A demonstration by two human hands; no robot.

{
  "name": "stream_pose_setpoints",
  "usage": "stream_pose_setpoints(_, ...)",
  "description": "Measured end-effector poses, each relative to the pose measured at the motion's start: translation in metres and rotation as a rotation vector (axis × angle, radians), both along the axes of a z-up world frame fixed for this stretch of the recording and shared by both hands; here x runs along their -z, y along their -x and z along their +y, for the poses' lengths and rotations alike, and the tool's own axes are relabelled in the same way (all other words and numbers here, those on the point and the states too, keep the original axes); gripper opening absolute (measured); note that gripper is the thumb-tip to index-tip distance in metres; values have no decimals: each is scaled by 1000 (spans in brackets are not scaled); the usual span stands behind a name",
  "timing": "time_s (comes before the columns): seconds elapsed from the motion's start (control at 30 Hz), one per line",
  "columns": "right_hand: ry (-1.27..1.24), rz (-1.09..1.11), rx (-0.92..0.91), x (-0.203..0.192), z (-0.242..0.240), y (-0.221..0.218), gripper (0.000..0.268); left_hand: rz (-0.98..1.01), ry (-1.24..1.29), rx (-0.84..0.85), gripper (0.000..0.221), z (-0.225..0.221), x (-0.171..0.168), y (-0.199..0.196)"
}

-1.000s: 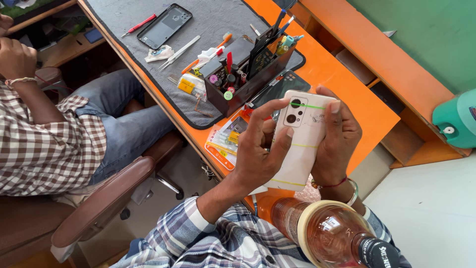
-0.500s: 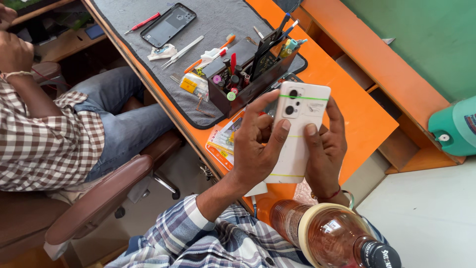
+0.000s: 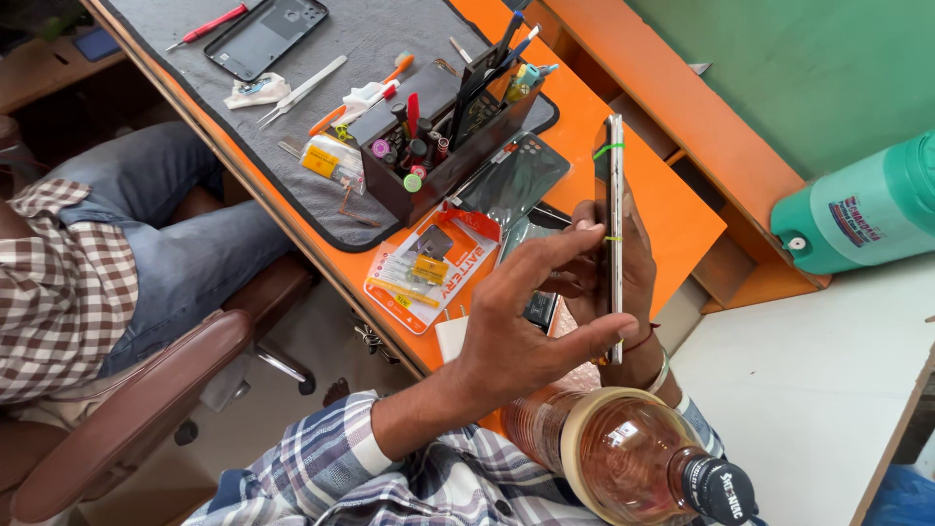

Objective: The person applies adhesive to the internal frame of a disassembled smartphone using a small tube. They then reassemble the device by attaching the back cover and securing it with rubber bands. Finally, the person cleans the exterior of the reassembled phone with a liquid solution and a cloth.

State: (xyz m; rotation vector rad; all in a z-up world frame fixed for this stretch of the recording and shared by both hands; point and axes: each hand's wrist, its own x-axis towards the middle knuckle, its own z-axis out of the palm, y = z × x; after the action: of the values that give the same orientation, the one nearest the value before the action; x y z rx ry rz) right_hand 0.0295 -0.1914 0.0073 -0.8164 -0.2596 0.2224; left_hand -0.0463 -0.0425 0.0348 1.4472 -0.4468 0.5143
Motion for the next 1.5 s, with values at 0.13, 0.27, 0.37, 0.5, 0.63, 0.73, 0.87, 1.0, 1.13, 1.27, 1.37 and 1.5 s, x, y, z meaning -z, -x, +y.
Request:
stream_pose_setpoints(0.13,18,-19,14,-6,2,-3,62,55,35,46,63,-1,-1,-3)
stream_pose_setpoints(0.27,95,-78,61,-7,-1,-2,64,76,87,100,49,-2,2,-3)
stream_pose_setpoints(0.37,61,-96,72,-10,-3,-3,61,144,130,185,45,-1,3,-4)
stream_pose_setpoints(0.5,268,-200,261,-17,0,-4,62,242,293,212,47,-1,7,-12)
stream_pose_setpoints(0.63,392,-337,372,-26,3,5,60,285,369,118,37,-3,18,-20)
stream_pose_setpoints(0.73,437,-415,454,-28,6,8,56,293,391,24,24,-7,26,-25)
stream_pose_setpoints(0.87,419,-420,489,-26,9,10,56,325,339,8,30,-2,23,-22)
stream_pose_setpoints(1.0,452,-441,568,-29,8,8,59,135,78,-42,49,2,14,-12)
stream_pose_setpoints(1.13,509,-465,569,-29,10,16,56,195,122,-80,41,-2,20,-16)
stream_pose_setpoints(1.27,458,-462,513,-37,16,14,61,231,218,-35,41,-2,26,-17)
stream_pose_setpoints(1.37,335,-227,478,-45,15,13,69,254,265,-48,41,1,31,-21)
stream_pose_setpoints(1.5,490,-404,280,-42,8,14,72,311,287,-53,39,9,40,-25)
